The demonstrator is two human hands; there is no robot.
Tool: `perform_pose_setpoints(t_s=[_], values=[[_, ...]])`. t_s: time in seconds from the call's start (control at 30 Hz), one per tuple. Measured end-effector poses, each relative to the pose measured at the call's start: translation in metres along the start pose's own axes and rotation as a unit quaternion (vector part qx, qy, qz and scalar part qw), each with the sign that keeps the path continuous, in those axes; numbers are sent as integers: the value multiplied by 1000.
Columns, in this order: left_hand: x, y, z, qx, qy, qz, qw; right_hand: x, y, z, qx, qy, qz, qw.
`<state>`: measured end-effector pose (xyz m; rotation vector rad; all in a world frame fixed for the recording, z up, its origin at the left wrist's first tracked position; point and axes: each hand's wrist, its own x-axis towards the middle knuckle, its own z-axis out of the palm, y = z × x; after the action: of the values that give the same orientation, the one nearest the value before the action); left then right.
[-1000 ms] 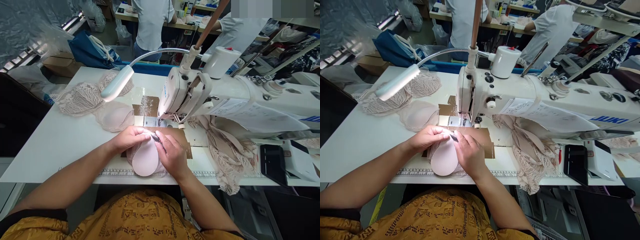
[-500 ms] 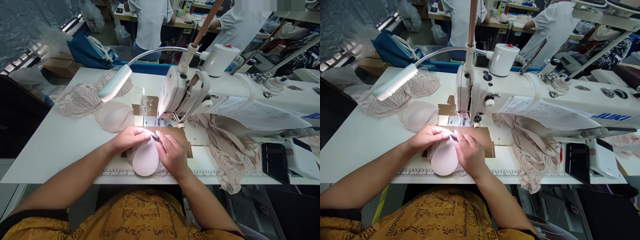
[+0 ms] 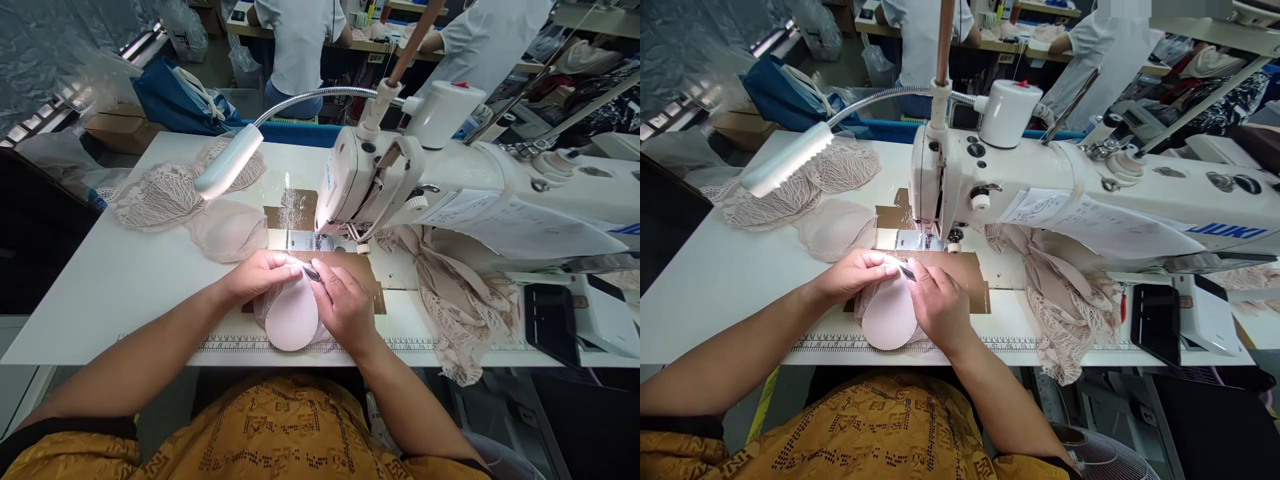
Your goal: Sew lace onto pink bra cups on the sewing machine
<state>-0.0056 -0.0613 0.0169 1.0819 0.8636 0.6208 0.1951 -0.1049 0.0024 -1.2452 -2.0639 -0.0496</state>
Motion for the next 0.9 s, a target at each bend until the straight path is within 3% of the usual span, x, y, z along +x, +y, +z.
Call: perform_pose_setpoints(t_s=[0.9], values=[[0,-2,0,-36,-18,-1,999,-1,2,2,-15,51,-60,997]])
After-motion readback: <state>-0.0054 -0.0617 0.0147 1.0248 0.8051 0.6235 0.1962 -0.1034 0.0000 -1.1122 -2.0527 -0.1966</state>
